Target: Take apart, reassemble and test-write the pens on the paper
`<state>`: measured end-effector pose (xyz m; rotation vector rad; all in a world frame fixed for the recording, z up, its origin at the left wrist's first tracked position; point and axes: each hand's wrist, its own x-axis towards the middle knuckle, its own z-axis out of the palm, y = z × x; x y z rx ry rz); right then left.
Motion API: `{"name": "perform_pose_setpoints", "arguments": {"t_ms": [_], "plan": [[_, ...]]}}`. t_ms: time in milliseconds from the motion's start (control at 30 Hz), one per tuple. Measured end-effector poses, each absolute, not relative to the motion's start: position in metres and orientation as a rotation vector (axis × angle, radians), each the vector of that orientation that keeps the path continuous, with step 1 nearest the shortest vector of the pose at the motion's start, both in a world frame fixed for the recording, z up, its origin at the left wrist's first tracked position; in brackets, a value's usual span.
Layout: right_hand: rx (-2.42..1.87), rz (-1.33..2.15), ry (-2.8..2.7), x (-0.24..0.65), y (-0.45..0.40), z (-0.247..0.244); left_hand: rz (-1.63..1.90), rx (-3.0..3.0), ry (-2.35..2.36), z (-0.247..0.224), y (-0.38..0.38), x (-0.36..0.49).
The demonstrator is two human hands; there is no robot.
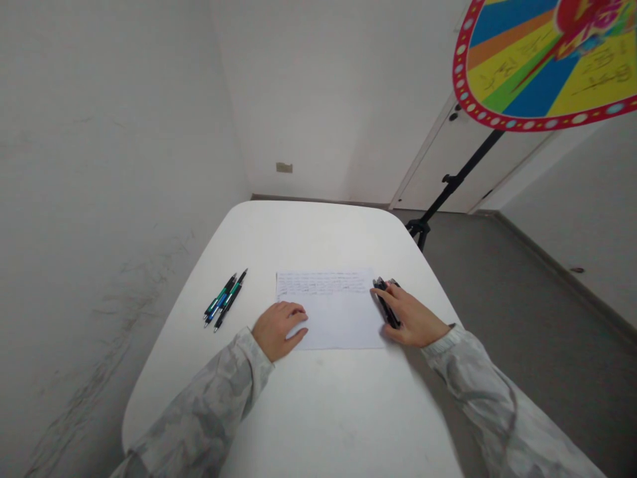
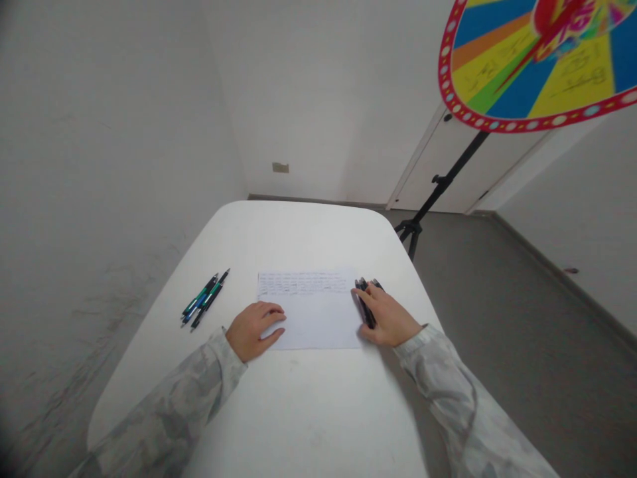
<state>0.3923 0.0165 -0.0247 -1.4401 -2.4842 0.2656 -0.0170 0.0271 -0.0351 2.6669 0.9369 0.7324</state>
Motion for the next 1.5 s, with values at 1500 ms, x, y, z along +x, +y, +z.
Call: {"name": "perform_pose_setpoints", "arguments": {"t_ms": [1500], "plan": [[-1.390, 0.678, -1.669, 0.242, 0.008, -0.032, 1.166, 2.890, 0.860, -0.025, 0.045, 0.003]]}}
